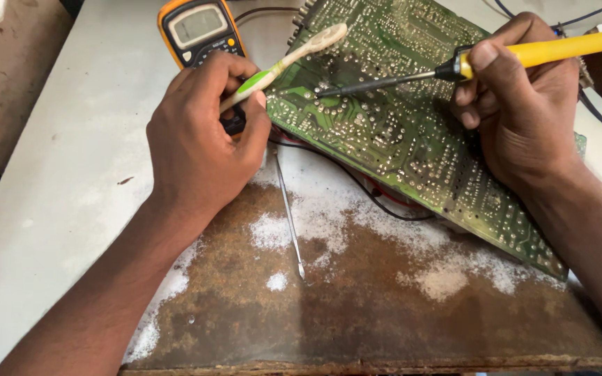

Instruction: The person holds a large green circuit board on a workbench and brushes its surface and components with a toothbrush, working over different areas of the board. In the other hand they hold a soldering iron, using its tip to point at and touch spots on the board while brushing around them.

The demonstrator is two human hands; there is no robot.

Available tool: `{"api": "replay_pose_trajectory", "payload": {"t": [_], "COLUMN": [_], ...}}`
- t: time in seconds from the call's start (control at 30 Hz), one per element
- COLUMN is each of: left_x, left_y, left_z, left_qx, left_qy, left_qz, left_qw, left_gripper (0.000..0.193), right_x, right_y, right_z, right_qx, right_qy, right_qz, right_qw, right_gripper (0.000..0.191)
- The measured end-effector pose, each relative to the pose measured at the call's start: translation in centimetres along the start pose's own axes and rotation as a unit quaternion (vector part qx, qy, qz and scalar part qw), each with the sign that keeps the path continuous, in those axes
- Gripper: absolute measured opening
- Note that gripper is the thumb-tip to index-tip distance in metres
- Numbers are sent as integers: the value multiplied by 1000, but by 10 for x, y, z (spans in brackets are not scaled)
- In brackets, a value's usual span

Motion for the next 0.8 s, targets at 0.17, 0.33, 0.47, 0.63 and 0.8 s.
{"api": "replay_pose_trajectory", "payload": {"t": [0.17,0.33,0.47,0.63,0.8], "left_x": [-6,-10,-9,-14,-22], "left_y": [-2,-7,-8,-9,-14], "left_z": [-4,-6,-8,-6,-3], "left_qx": [-1,14,10,25,38], "left_qy": [-26,-49,-49,-45,-58], "left_qz": [-12,-2,6,18,19], "left_qw": [1000,999,999,999,997], "left_gripper": [13,11,12,13,9], "right_x": [0,-2,-3,-1,0], "right_y": [1,0,1,2,2], "right_z": [0,-3,-4,-2,-1], "right_qx": [1,12,15,11,18], "right_qy": [0,7,-8,-8,-12], "right_qz": [2,-6,8,9,1], "right_qw": [1000,1000,1000,1000,1000], "right_gripper": [22,21,21,22,21]}}
Point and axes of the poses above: each hand's wrist, its own y-axis away from the middle knuckle, its own x-axis out of the palm, z = x × y, the point moved 1 cm from there along -y, towards the middle knuckle, and after that the axes turned 12 degrees about x, right-handed, at the moved point
